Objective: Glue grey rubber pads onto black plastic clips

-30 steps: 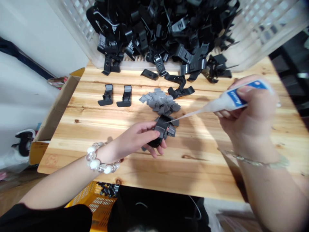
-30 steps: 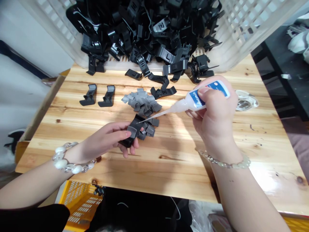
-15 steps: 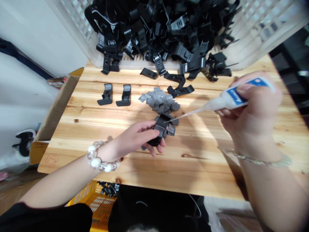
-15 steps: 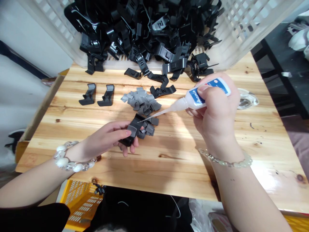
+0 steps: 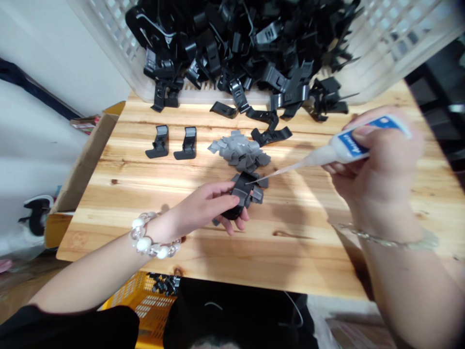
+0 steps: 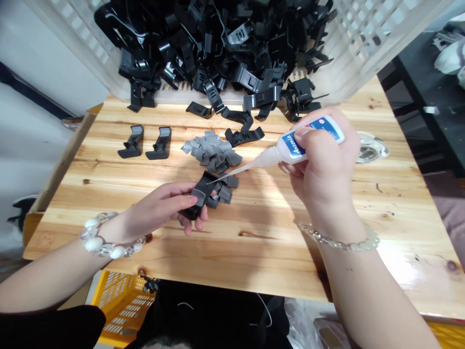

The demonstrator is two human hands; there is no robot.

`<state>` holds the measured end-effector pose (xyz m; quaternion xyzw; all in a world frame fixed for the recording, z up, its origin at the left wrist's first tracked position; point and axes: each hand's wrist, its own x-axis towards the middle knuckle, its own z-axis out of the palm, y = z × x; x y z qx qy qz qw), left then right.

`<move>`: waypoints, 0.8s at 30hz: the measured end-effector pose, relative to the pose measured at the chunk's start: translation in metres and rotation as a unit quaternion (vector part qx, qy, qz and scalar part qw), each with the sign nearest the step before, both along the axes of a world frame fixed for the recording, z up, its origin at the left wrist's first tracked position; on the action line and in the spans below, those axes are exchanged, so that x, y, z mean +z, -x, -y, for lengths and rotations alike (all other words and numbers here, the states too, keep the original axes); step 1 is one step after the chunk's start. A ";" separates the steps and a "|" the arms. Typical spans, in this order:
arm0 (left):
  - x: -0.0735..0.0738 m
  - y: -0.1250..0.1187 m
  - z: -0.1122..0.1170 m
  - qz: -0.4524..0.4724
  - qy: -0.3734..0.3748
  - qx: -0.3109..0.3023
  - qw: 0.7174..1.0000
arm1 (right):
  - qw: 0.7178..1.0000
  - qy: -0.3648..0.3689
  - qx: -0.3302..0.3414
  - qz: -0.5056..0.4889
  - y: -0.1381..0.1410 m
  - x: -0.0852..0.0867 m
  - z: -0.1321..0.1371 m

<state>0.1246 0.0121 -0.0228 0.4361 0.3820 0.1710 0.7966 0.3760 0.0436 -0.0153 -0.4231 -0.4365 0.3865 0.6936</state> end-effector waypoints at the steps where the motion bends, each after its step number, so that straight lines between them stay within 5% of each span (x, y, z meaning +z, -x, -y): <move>1: 0.000 0.000 0.000 0.001 -0.001 0.000 1.000 | 1.000 0.000 0.002 0.000 0.000 0.000 0.000; 24: 0.003 0.000 -0.001 -0.016 0.017 0.001 1.000 | 0.998 -0.013 -0.050 0.027 0.002 0.005 0.001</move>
